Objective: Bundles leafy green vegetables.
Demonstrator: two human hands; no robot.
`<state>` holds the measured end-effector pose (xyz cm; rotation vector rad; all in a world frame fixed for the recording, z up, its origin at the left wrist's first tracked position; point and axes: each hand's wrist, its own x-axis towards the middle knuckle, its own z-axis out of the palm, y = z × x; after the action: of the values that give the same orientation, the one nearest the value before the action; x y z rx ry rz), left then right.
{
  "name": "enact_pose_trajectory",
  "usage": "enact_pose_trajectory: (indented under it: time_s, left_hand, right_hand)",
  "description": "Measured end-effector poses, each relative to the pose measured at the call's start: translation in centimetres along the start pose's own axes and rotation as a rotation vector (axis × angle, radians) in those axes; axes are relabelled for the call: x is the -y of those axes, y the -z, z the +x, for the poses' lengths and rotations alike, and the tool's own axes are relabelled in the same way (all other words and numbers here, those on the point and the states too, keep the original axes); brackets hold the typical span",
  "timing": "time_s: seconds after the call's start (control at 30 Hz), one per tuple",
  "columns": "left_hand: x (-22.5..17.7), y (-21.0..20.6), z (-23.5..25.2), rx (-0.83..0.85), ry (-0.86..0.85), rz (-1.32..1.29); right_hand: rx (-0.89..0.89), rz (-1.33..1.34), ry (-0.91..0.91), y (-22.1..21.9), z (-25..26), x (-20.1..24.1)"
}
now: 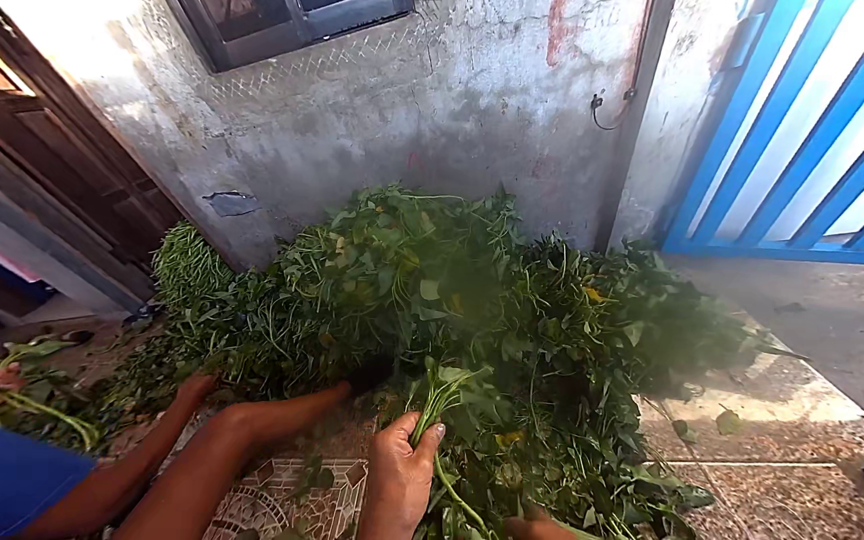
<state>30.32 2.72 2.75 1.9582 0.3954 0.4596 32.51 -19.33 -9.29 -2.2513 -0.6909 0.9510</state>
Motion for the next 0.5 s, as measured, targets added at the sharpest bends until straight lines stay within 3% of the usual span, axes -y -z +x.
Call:
enact_pose_trajectory:
  time_s: [0.07, 0.13, 0.23, 0.3, 0.43, 0.5]
  left_hand:
    - [-0.2, -0.1, 0.2, -0.015, -0.003, -0.005]
    - [-0.2, 0.1, 0.6, -0.017, 0.028, -0.04]
    - [-0.4, -0.1, 0.7, 0.032, 0.077, -0.127]
    - [-0.6, -0.8, 0.4, 0.1, 0.108, -0.164]
    - [-0.7, -1.2, -0.1, 0.191, 0.095, -0.158]
    - [-0.9, -0.6, -0.2, 0.167, 0.07, -0.096]
  right_hand:
    - [-0.026, -0.1, -0.147, 3.6, -1.6, 1.8]
    - [-0.189, -0.151, -0.188, 6.2, -3.8, 3.9]
    - [-0.508, -0.13, 0.116, 7.0, -5.8, 6.1]
    - [-0.535, -0.085, 0.314, 6.2, -5.1, 7.4]
    - [-0.379, 0.035, 0.549, 3.4, -0.9, 7.4]
    - [-0.528, -0.034, 0.629, 2.3, 0.0, 7.6]
